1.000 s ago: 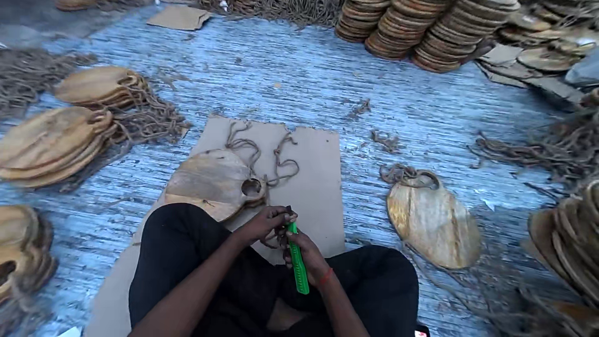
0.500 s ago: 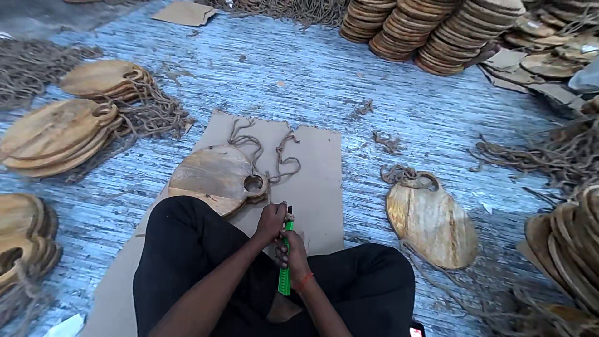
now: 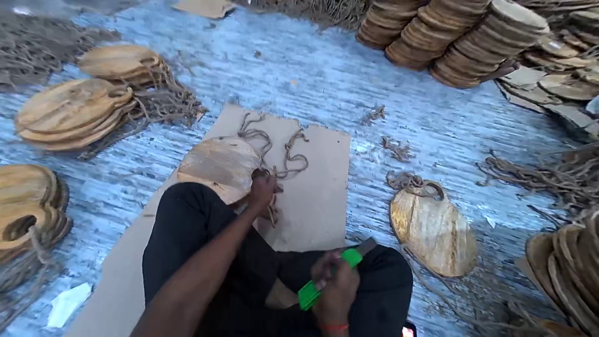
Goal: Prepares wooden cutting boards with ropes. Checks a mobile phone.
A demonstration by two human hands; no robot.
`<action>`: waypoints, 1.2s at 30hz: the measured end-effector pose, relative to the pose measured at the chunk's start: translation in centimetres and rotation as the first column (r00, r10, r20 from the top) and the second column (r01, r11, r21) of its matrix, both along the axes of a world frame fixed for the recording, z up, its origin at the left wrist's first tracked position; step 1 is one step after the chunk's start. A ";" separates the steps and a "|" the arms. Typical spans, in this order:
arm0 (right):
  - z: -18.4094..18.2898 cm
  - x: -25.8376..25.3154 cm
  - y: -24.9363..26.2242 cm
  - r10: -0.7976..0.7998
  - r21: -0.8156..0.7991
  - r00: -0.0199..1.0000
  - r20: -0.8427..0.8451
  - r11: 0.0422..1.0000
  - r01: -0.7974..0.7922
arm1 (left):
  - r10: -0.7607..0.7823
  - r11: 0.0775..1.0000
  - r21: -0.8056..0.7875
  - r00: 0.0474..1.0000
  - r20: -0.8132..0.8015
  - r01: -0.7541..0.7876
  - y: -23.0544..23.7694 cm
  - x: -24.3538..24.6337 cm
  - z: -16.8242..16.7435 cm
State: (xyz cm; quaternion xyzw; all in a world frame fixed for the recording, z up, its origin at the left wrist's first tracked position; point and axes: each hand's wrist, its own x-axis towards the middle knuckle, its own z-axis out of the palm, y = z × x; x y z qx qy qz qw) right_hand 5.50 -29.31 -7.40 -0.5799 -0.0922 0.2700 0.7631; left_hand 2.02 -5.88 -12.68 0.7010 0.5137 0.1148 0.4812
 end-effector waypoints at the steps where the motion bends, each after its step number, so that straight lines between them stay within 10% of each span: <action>1: 0.1 1.4 -0.3 -0.018 -0.026 0.998 -0.056 1.000 0.016 | -0.026 0.999 0.034 0.999 0.030 0.025 -0.4 0.2 0.0; 11: -3.0 0.1 3.2 0.505 -0.135 0.821 -0.266 0.824 -0.551 | 0.056 0.988 -0.155 0.889 0.454 0.017 -3.2 0.7 -1.5; 26: -4.6 3.1 1.5 0.792 0.736 0.346 -0.502 0.602 -0.310 | 0.224 0.929 -0.368 0.834 0.504 -0.027 -3.5 2.1 -1.4; 36: -4.4 3.0 1.9 0.687 0.472 0.473 -0.552 0.725 -0.502 | 0.134 0.950 -0.311 0.848 0.513 0.038 -3.6 2.3 -1.9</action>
